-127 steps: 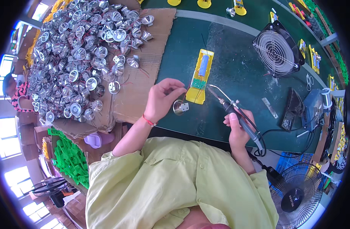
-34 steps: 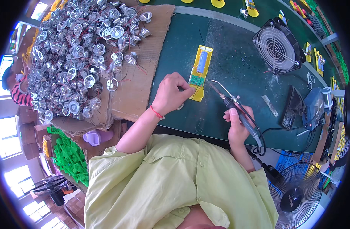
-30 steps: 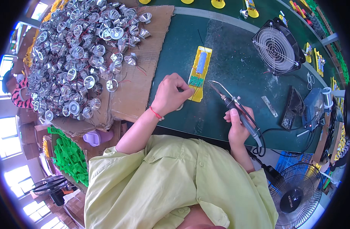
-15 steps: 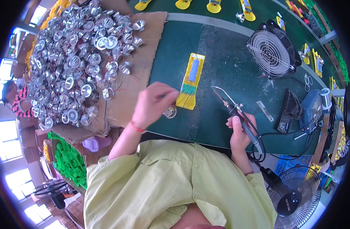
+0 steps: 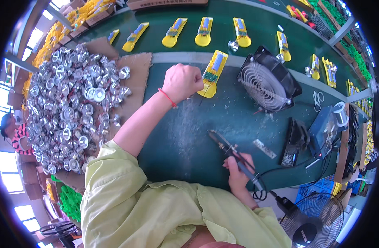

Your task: The person solders circuit boards and wires inside flashlight casings using a soldering iron, attaches reflector components, and places the assembled flashlights onto the conveyor belt.

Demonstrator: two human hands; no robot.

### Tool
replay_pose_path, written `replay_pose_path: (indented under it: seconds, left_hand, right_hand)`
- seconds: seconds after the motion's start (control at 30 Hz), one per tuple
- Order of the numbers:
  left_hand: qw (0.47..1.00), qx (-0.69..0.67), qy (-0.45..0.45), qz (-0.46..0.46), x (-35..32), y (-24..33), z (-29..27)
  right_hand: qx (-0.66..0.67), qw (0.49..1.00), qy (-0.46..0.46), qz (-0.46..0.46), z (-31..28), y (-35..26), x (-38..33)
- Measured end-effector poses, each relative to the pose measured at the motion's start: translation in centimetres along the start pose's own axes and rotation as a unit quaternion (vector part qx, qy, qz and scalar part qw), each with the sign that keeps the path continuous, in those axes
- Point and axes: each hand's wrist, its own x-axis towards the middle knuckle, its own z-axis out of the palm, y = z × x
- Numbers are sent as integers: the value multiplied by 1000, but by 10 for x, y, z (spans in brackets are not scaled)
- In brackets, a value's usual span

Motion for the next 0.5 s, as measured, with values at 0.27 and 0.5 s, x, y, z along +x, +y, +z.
replay_pose_path:
  seconds: [0.27, 0.5]
  left_hand:
    - [989, -71, 91, -88, 126, -15, 29]
    - [990, 29, 49, -130, 160, -61, 42]
  right_hand:
    - [-61, 998, -13, -16, -4, 4, 0]
    - [-99, 994, -26, -33, -3, 4, 1]
